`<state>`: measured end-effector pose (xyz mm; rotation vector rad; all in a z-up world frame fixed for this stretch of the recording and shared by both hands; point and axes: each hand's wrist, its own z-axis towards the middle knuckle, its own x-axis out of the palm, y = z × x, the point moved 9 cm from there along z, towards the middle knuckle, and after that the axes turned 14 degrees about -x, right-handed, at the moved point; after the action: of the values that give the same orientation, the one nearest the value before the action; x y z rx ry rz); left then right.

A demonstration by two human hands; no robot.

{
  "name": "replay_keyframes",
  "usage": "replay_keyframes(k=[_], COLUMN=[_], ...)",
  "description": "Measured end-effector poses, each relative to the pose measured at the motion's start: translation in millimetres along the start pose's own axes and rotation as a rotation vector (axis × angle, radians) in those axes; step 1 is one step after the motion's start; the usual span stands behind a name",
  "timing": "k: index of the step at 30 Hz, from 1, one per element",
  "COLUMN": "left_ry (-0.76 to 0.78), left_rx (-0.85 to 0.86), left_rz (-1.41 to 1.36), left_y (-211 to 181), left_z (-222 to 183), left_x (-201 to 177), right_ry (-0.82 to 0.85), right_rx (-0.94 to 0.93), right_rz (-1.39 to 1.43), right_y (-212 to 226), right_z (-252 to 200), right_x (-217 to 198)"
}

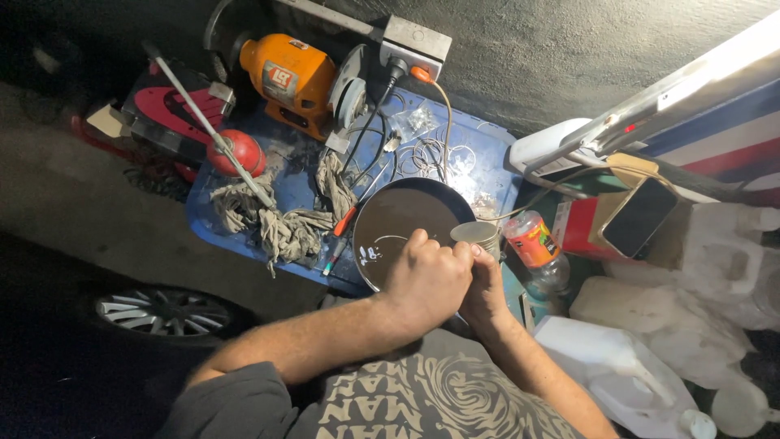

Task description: Cleaning an engine piston by scrubbing it with a brush in a bowl of cleaning solution.

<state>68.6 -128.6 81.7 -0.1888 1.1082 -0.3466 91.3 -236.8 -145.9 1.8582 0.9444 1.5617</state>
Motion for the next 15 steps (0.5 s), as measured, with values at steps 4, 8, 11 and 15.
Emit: replay_keyframes(k=[4,8,11,15], left_ry=[-0.069,-0.111,-0.081,-0.009], left_rx=[0.057,0.178,0.195,0.138], left_rz=[-0.078,-0.288,-0.366,-0.340], left_y=[-0.5,5.3,9.3,7.6], left_z=[12.4,13.8,11.2,12.3], left_x=[-4.8,-15.5,-13.5,-20.7], right_ry=[0.029,0.056,0.072,0.096], right_rx=[0.048,0.029,0.022,0.022], right_rz=[0.093,0.173,0.180,0.121], right_y=[20.9,18.8,23.3,3.3], right_z=[-2.6,6.9,1.0,3.3], right_x=[20.2,-1.8,6.5,-23.2])
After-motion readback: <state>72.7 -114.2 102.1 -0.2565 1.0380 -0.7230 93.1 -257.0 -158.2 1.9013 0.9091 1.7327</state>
